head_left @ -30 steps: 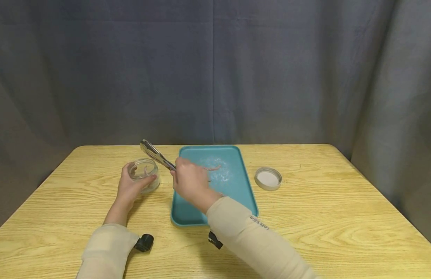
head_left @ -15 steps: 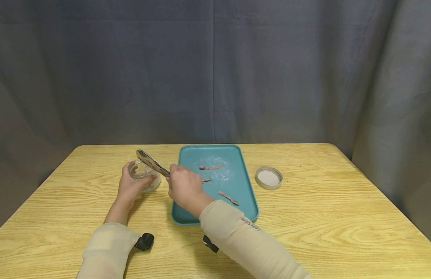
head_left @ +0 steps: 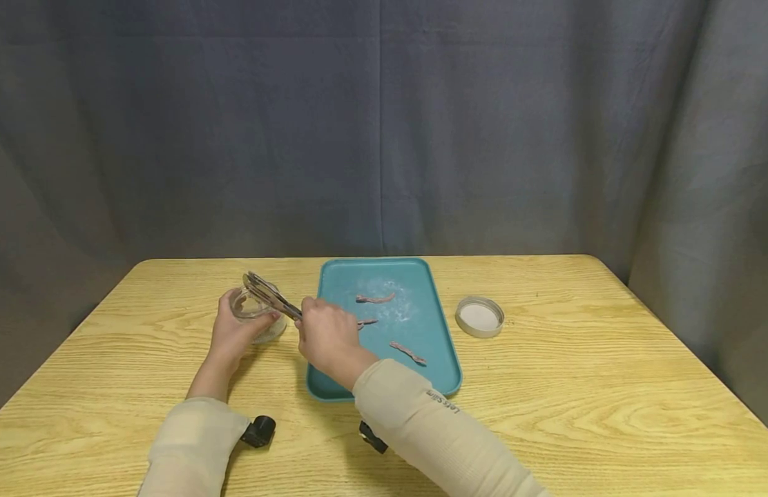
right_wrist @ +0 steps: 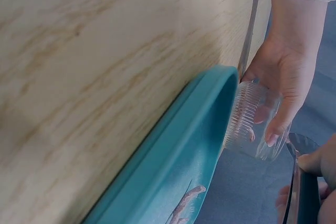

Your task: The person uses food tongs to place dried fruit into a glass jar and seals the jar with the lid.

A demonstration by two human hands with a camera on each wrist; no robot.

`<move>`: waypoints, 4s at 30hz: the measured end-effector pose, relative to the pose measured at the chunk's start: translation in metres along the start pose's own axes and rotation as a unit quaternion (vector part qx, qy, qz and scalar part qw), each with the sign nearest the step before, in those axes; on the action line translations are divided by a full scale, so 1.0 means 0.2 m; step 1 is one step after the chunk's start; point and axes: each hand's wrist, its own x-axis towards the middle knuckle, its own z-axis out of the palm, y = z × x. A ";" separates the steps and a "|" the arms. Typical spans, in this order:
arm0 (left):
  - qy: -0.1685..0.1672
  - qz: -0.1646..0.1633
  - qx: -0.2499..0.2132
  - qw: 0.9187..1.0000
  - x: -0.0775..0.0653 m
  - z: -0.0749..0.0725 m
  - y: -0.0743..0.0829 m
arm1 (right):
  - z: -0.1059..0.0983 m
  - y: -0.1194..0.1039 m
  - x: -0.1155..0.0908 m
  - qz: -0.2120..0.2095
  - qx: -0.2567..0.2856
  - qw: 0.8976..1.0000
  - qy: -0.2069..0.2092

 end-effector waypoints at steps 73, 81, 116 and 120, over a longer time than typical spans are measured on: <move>-0.004 -0.004 -0.016 1.000 0.00 0.02 0.01 | -0.37 0.77 -0.29 0.081 0.043 0.994 0.062; -0.001 0.004 -0.008 1.000 0.00 0.03 0.00 | -0.36 0.87 -0.44 0.074 0.045 0.994 0.062; 0.000 -0.002 -0.008 1.000 0.00 0.03 0.01 | -0.18 0.98 -0.66 0.018 -0.006 0.999 0.048; 0.003 -0.003 -0.005 1.000 0.00 0.03 0.01 | -0.19 0.99 -0.67 0.011 -0.002 0.999 0.046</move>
